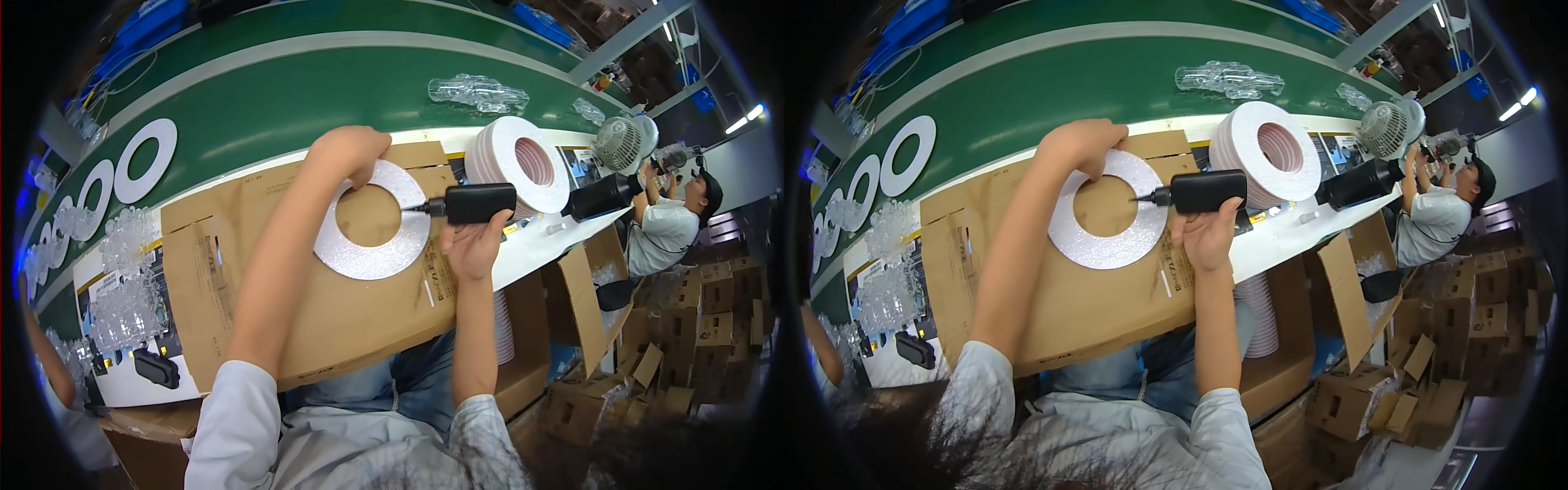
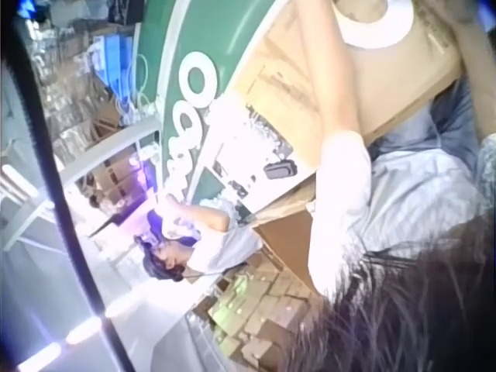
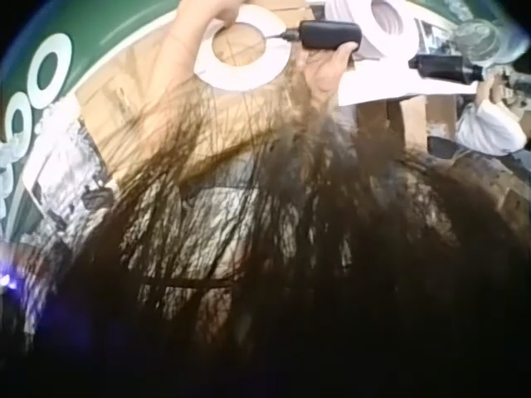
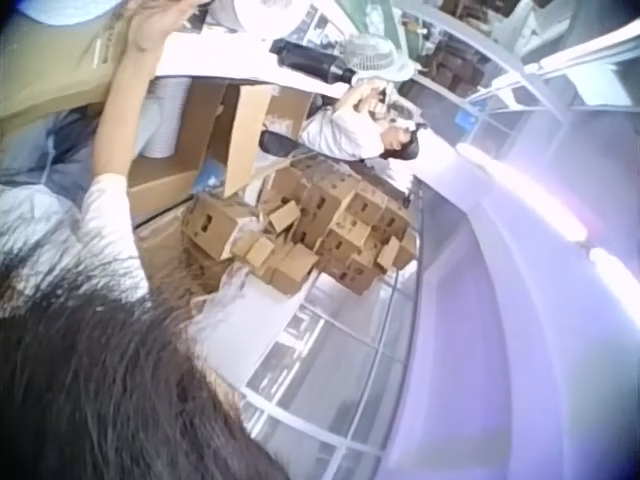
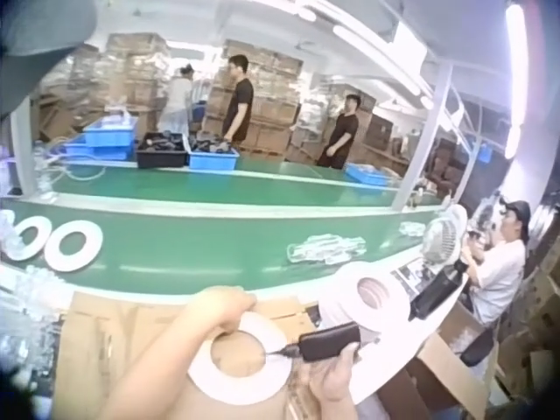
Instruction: Unpacking circular components from a box and applying adhesive to them at an assembly station.
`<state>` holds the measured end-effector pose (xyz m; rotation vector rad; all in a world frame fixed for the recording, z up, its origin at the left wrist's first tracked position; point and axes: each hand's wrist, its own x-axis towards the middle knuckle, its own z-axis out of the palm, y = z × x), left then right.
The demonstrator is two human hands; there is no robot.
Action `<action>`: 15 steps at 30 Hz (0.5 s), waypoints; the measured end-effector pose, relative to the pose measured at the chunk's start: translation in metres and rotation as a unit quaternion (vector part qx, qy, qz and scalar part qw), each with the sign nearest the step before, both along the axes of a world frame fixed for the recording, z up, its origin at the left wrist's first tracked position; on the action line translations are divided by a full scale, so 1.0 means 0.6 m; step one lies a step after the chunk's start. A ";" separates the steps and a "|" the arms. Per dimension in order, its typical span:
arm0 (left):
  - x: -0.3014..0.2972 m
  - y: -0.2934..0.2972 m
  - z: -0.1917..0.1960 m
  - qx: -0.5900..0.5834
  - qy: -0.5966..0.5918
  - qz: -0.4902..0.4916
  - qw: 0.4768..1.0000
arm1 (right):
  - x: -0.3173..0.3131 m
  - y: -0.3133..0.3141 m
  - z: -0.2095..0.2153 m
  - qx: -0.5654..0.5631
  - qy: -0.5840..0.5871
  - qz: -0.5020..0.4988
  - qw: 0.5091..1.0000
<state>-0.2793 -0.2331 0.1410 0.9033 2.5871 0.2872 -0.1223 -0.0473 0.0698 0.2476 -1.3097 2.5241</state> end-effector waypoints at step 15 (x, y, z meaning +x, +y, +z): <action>0.000 0.004 -0.001 -0.032 -0.024 0.026 0.999 | 0.018 -0.027 -0.007 0.291 0.050 -0.227 0.928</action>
